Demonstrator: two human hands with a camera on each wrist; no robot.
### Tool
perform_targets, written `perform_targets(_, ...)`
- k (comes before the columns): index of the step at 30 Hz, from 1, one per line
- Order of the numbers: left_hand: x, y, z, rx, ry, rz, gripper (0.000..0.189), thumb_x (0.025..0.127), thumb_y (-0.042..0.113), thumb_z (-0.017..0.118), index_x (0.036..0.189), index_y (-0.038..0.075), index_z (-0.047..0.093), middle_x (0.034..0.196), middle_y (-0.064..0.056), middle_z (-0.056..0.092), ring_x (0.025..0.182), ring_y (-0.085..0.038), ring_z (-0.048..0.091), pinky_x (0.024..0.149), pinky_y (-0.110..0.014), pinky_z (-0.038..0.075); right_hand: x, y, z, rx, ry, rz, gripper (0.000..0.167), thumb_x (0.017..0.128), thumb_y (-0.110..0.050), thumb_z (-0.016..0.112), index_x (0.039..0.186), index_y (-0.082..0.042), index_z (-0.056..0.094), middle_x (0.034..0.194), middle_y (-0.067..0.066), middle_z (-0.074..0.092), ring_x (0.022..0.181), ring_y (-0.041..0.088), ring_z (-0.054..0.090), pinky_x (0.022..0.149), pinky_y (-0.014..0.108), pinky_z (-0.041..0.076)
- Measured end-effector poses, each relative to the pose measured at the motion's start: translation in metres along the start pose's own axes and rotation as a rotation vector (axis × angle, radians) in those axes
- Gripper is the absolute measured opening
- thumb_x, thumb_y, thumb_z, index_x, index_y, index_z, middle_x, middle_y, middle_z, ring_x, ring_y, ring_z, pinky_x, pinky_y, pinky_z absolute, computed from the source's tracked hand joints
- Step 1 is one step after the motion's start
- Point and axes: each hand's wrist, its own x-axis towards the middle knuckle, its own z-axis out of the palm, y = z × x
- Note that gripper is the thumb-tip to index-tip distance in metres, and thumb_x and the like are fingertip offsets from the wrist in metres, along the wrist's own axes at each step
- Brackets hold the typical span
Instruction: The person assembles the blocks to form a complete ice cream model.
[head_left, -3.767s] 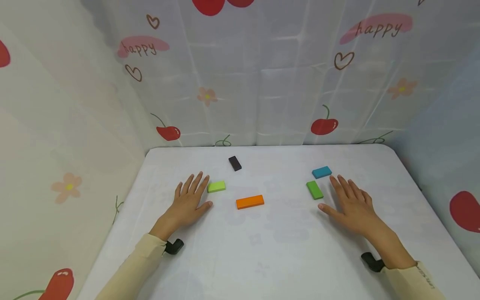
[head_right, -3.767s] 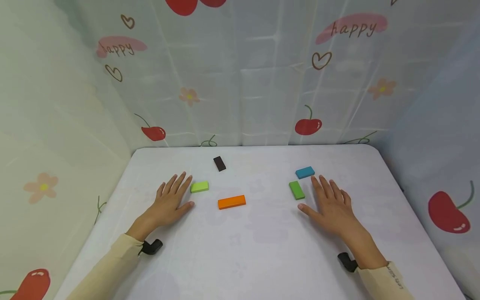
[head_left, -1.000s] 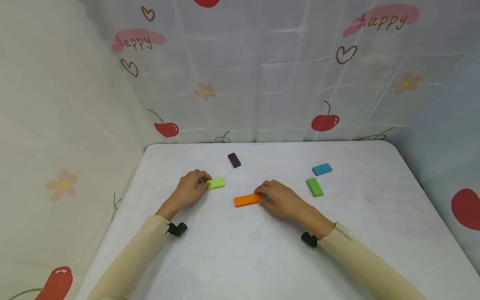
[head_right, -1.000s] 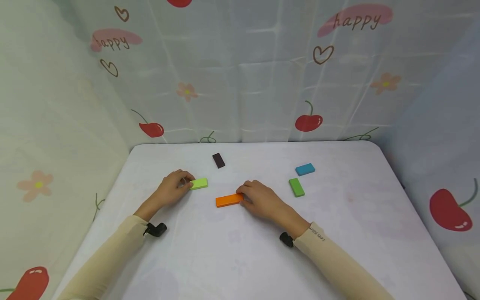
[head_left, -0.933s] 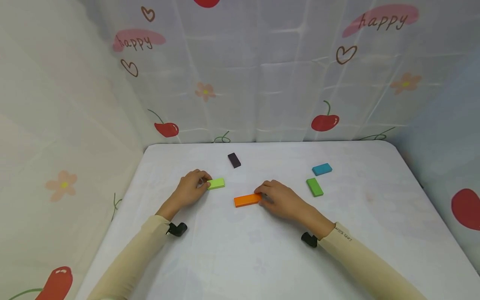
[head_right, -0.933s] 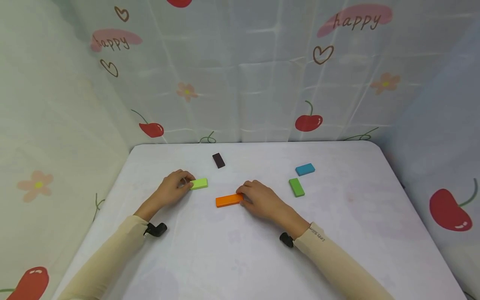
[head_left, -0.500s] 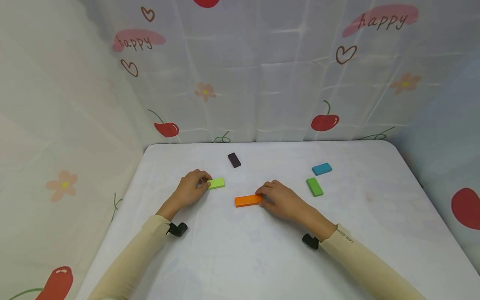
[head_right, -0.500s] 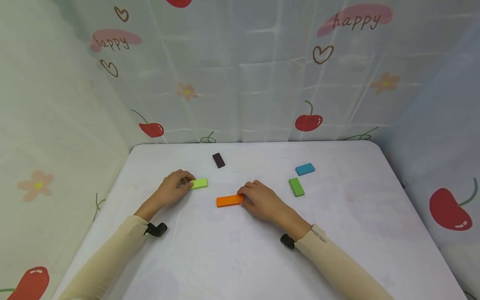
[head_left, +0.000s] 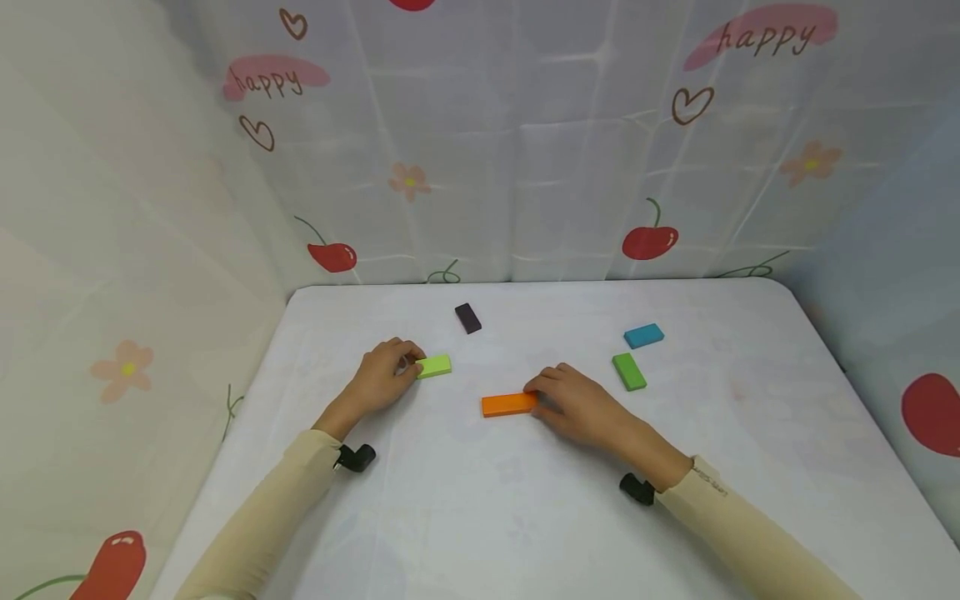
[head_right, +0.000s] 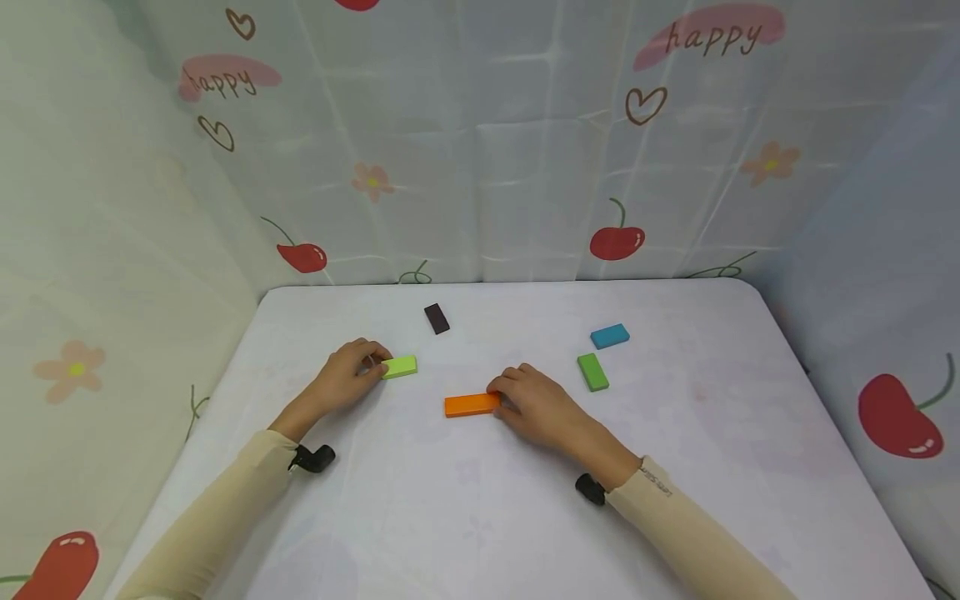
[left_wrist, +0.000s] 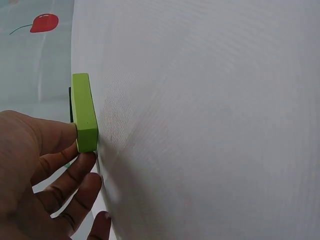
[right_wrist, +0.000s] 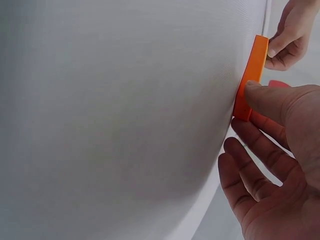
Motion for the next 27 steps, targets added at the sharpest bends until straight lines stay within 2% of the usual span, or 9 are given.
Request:
perform_targets(15, 0.001, 0.006, 0.006, 0.009, -0.008, 0.029, 0.019, 0.104, 0.022, 0.068, 0.121, 0.017, 0.076, 0.109, -0.002, 0.072, 0.102, -0.021, 0.063, 0.092, -0.048, 0.046, -0.024, 0.009, -0.002, 0.012, 0.05, 0.002, 0.031, 0.098, -0.023, 0.08, 0.127, -0.014, 0.075, 0.122, -0.003, 0.074, 0.114, 0.018, 0.063, 0.102, 0.041, 0.058)
perform_targets(27, 0.002, 0.012, 0.011, 0.015, -0.049, 0.036, 0.02, 0.105, 0.026, 0.067, 0.122, 0.018, 0.075, 0.109, 0.001, 0.071, 0.104, -0.02, 0.062, 0.095, -0.049, 0.044, -0.049, 0.015, -0.001, -0.02, 0.101, 0.029, 0.028, 0.097, -0.023, 0.082, 0.123, -0.015, 0.076, 0.119, -0.003, 0.075, 0.109, 0.015, 0.063, 0.095, 0.038, 0.059)
